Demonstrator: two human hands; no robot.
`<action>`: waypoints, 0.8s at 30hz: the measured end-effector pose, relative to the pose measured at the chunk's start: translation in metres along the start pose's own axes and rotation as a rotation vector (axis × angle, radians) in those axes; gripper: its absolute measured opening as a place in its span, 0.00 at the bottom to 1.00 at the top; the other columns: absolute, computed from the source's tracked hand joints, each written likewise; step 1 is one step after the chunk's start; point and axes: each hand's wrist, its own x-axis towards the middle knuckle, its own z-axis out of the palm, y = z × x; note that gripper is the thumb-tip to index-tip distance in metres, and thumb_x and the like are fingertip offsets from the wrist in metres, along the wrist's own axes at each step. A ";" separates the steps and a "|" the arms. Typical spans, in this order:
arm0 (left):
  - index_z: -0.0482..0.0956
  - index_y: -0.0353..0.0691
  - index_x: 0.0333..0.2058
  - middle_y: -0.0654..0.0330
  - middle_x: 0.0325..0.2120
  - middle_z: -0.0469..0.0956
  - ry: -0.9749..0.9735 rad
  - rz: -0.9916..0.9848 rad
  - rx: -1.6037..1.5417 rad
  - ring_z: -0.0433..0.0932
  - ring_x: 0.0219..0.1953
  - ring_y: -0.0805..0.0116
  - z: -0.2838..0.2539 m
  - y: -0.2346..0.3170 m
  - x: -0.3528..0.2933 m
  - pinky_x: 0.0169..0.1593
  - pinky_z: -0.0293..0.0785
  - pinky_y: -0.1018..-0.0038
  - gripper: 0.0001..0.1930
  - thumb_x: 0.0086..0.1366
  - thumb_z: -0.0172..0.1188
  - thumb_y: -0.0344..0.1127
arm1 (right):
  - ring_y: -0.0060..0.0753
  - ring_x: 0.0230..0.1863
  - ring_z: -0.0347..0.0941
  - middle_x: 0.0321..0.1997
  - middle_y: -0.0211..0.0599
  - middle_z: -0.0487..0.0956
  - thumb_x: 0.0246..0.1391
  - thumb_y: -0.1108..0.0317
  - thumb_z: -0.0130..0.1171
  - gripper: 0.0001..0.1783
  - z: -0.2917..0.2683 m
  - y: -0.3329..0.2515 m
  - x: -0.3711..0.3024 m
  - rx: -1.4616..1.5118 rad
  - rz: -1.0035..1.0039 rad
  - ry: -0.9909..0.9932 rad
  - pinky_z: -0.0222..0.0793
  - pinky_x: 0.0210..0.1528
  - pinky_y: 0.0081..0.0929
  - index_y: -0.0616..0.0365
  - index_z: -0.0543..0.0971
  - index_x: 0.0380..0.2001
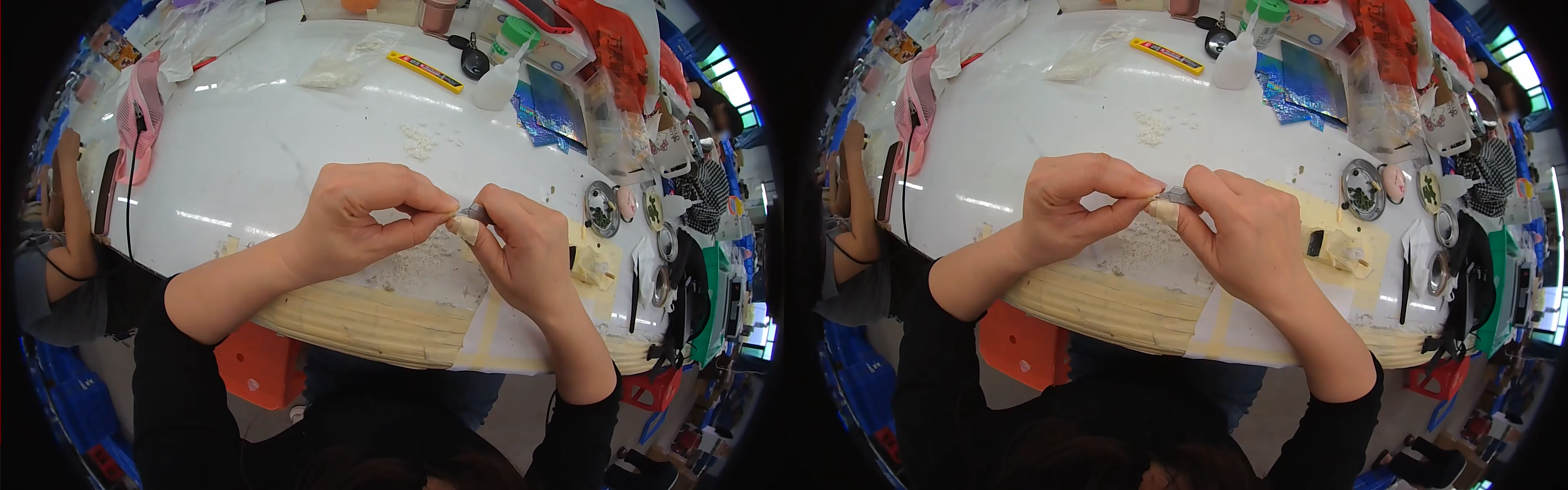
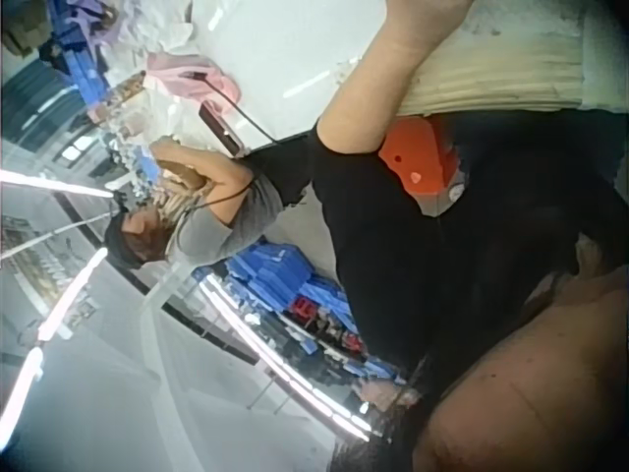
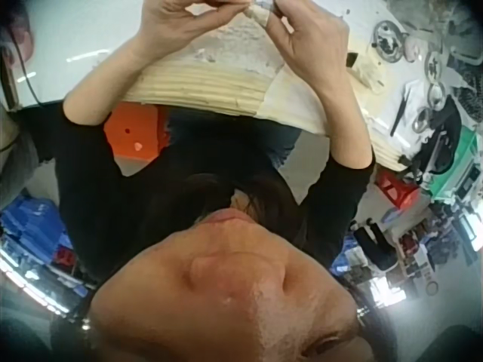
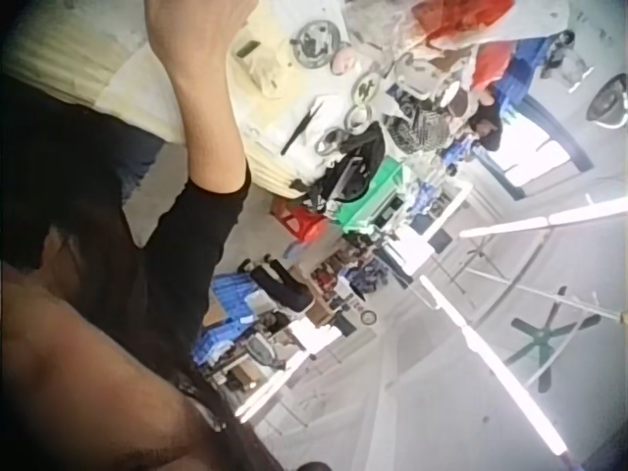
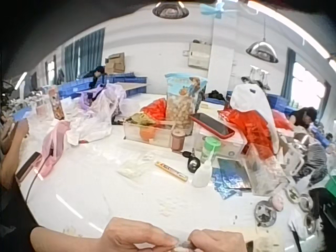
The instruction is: Cleaning or assembling a small plastic toy component using a metal tool.
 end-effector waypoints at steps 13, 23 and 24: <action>0.84 0.35 0.38 0.58 0.32 0.85 0.001 0.033 0.048 0.83 0.33 0.71 0.000 0.000 0.001 0.36 0.78 0.78 0.11 0.56 0.64 0.18 | 0.34 0.19 0.73 0.19 0.30 0.75 0.47 0.67 0.65 0.10 -0.002 0.001 0.000 -0.042 -0.016 -0.021 0.65 0.20 0.30 0.54 0.72 0.25; 0.84 0.35 0.38 0.57 0.33 0.85 -0.001 0.059 0.074 0.83 0.33 0.71 -0.002 0.000 0.001 0.36 0.78 0.78 0.11 0.55 0.64 0.18 | 0.34 0.19 0.72 0.20 0.30 0.75 0.49 0.66 0.65 0.10 -0.002 0.001 0.000 -0.018 -0.017 -0.024 0.64 0.20 0.29 0.54 0.72 0.25; 0.84 0.35 0.38 0.57 0.33 0.85 0.000 0.060 0.076 0.83 0.33 0.71 -0.001 -0.001 0.001 0.36 0.78 0.78 0.11 0.55 0.64 0.18 | 0.34 0.19 0.73 0.20 0.31 0.75 0.49 0.66 0.65 0.10 -0.002 0.001 0.000 -0.021 -0.013 -0.024 0.64 0.20 0.29 0.55 0.72 0.25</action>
